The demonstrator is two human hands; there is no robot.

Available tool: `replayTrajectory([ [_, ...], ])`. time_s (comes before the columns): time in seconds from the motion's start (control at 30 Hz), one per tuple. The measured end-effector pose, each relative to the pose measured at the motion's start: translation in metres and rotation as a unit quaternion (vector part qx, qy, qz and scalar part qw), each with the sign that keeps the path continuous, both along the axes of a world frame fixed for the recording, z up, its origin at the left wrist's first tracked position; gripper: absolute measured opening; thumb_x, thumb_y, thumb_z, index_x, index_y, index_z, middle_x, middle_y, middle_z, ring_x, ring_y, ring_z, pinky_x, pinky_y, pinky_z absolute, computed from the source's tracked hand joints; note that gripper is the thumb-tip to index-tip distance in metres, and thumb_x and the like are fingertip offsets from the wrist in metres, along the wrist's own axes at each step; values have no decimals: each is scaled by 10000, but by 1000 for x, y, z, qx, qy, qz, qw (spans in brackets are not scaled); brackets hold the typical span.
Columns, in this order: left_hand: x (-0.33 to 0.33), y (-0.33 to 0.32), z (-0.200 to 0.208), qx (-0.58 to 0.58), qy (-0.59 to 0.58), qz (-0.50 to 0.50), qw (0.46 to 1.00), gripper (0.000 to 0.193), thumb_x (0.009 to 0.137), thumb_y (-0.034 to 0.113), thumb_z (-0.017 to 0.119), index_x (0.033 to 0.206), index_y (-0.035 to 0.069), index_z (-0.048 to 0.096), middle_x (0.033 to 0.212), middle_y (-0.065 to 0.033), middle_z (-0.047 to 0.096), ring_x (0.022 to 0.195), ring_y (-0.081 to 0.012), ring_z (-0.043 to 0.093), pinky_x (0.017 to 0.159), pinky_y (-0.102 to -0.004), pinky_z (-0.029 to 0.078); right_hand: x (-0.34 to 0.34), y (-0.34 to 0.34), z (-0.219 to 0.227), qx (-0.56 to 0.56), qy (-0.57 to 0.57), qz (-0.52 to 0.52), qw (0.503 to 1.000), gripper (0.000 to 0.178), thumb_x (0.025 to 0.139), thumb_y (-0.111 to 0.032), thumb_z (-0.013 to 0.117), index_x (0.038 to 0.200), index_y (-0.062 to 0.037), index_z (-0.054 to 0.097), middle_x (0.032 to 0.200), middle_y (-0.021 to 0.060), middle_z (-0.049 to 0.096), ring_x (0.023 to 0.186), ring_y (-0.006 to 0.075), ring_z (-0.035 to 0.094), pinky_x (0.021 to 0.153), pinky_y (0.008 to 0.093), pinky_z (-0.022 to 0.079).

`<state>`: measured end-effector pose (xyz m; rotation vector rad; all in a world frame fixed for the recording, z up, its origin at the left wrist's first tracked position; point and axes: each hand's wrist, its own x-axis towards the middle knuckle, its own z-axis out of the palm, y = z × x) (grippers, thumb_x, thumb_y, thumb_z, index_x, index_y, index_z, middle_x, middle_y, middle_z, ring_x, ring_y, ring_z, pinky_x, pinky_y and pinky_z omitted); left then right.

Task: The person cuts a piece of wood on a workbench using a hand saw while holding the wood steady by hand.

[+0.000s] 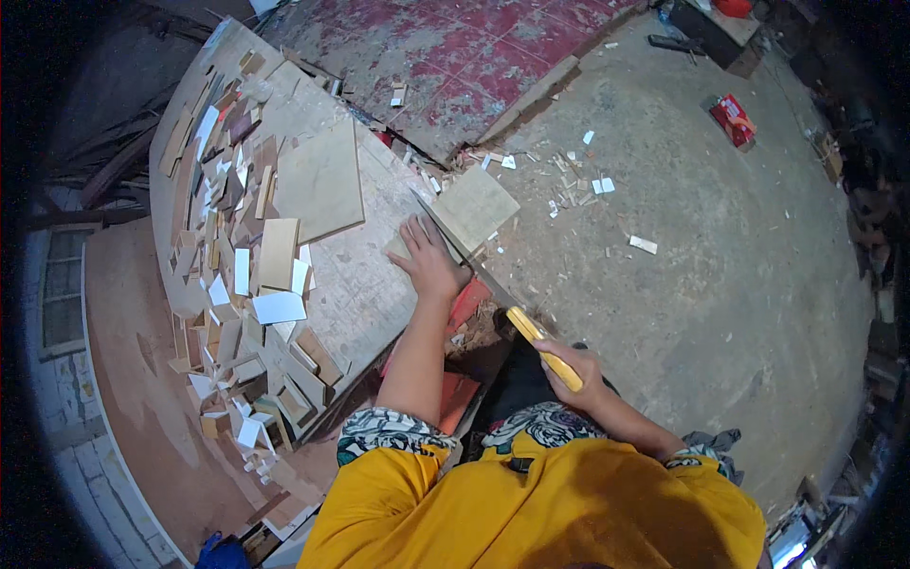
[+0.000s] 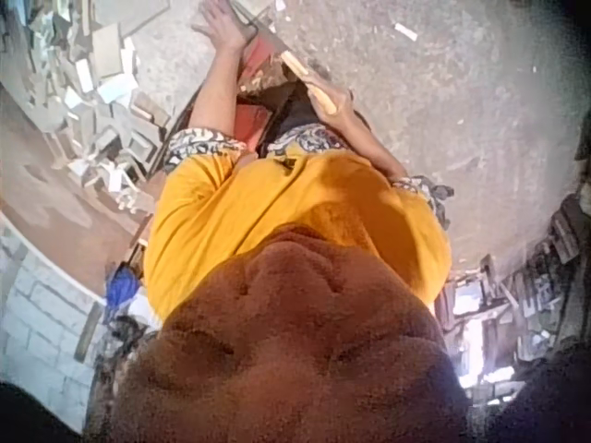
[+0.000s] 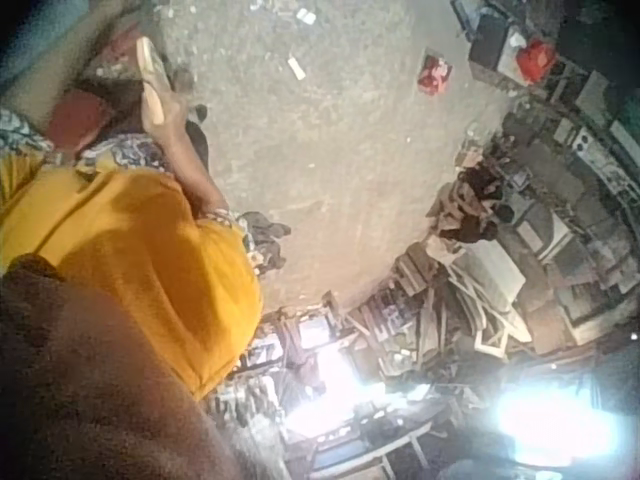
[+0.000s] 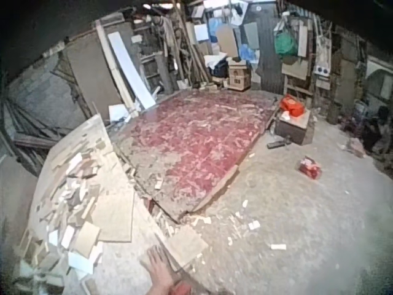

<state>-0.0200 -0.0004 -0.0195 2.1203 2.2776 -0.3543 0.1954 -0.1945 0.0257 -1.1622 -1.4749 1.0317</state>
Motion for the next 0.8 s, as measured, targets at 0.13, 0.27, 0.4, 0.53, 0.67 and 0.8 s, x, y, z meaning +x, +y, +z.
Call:
replayTrajectory([
  [0.13,3,-2,4,0,-56,23,998,1231,573,465,847,1531,29,209,1593,-155,195,1492,-355,140,1090,-743,144,-24,43,-14,-79,8,5,997,462,828,14,639,1261,-146,627,1104,184,694,941,300,709,767,341,552],
  [0.27,9,-3,13,-35,-20,32,999,1224,609,550,826,1526,14,219,1595,-172,181,1491,-360,138,1059,-762,176,-27,47,-20,-42,52,-13,998,418,837,36,621,1238,-84,628,1089,177,700,957,242,708,804,315,532],
  [0.4,7,-3,11,-6,-27,21,999,1246,583,531,847,1525,13,217,1577,-173,207,1479,-361,158,1055,-766,182,1,-7,-13,-33,-48,19,998,514,807,16,643,1276,-193,631,1109,181,698,918,309,723,756,319,558],
  [0.53,1,0,3,-32,-14,16,999,1207,608,480,816,1535,22,191,1603,-162,180,1495,-356,134,1078,-751,142,5,-22,-9,-48,-6,10,999,538,790,14,653,1278,-212,633,1110,176,699,882,348,715,731,358,573],
  [0.67,-1,-2,-9,-10,-28,17,999,1196,611,535,795,1526,18,224,1601,-167,183,1493,-353,119,1072,-756,138,-33,48,-20,-25,-39,-6,999,512,813,-47,645,1289,-234,623,1089,155,699,834,358,704,680,381,568],
  [0.8,-6,0,-18,41,19,-7,999,1201,598,589,787,1509,8,265,1576,-177,228,1485,-357,115,1054,-773,137,-44,75,-31,-37,16,3,999,520,825,-75,640,1309,-261,605,1066,168,692,830,363,696,670,399,562],
])
